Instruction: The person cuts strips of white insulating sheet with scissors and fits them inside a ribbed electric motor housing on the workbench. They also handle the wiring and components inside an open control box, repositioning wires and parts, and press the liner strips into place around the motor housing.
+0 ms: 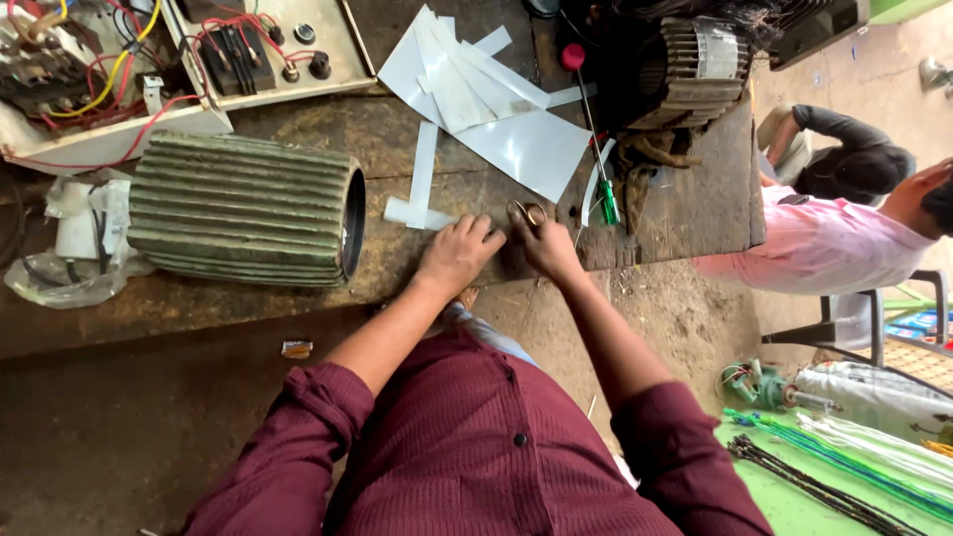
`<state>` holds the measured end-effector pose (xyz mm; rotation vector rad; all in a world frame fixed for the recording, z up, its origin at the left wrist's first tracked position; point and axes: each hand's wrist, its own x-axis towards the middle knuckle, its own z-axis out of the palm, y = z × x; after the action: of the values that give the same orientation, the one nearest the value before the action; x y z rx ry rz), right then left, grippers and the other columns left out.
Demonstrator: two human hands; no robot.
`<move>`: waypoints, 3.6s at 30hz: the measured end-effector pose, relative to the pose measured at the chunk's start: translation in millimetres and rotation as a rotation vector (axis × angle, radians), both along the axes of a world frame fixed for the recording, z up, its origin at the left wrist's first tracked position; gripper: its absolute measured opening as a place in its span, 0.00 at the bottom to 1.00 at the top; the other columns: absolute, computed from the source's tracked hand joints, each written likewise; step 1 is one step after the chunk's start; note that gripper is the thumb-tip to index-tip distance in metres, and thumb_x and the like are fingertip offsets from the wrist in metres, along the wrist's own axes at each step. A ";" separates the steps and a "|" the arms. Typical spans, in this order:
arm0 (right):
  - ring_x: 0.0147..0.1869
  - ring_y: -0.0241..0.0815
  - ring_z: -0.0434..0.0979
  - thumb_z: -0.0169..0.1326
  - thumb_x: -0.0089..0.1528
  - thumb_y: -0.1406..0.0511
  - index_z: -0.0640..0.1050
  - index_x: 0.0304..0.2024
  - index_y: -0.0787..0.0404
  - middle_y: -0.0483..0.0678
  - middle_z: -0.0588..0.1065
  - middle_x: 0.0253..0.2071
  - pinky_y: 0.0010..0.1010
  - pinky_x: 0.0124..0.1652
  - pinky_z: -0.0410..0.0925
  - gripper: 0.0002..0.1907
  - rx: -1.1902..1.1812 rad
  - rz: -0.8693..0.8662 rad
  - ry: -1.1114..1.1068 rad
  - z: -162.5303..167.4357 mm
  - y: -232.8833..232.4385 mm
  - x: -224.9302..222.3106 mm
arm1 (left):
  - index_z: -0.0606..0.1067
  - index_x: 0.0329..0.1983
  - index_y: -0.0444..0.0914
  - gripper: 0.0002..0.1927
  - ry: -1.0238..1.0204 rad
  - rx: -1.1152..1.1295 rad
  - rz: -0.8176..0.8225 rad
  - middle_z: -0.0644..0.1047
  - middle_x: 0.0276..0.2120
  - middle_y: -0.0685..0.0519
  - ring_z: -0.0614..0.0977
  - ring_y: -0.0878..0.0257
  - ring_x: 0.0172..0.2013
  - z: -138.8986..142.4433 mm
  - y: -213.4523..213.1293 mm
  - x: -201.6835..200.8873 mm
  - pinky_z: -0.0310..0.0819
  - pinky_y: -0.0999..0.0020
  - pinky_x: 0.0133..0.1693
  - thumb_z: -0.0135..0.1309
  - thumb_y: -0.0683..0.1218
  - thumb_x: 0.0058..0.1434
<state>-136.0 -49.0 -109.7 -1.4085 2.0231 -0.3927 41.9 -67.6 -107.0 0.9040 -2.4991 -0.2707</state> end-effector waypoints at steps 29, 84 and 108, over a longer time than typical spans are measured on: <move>0.41 0.31 0.80 0.63 0.66 0.67 0.78 0.42 0.65 0.49 0.82 0.38 0.24 0.39 0.73 0.08 -0.672 -0.151 -0.342 34.7 45.3 10.7 | 0.79 0.43 0.37 0.08 0.665 1.027 0.070 0.80 0.38 0.54 0.81 0.66 0.39 47.0 -24.5 -9.8 0.76 0.68 0.43 0.60 0.46 0.65; 0.59 0.61 0.73 0.64 0.62 0.63 0.72 0.61 0.62 0.57 0.74 0.56 0.47 0.59 0.65 0.27 -0.760 0.274 0.188 -4.5 10.0 -17.4 | 0.76 0.52 0.37 0.14 0.187 -0.001 0.204 0.74 0.47 0.48 0.81 0.54 0.45 9.4 -11.9 -6.5 0.78 0.62 0.42 0.53 0.38 0.63; 0.37 0.52 0.77 0.63 0.60 0.66 0.82 0.43 0.58 0.51 0.74 0.36 0.39 0.38 0.70 0.08 -0.580 0.609 -0.433 -75.7 -63.0 117.0 | 0.76 0.53 0.35 0.11 0.835 0.838 1.009 0.82 0.39 0.55 0.80 0.72 0.36 -12.8 127.7 131.7 0.77 0.75 0.39 0.52 0.43 0.69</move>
<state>-19.0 -112.0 -185.5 -1.9793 1.0937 -0.9549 173.6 60.1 -119.8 1.7460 -0.9323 -1.0783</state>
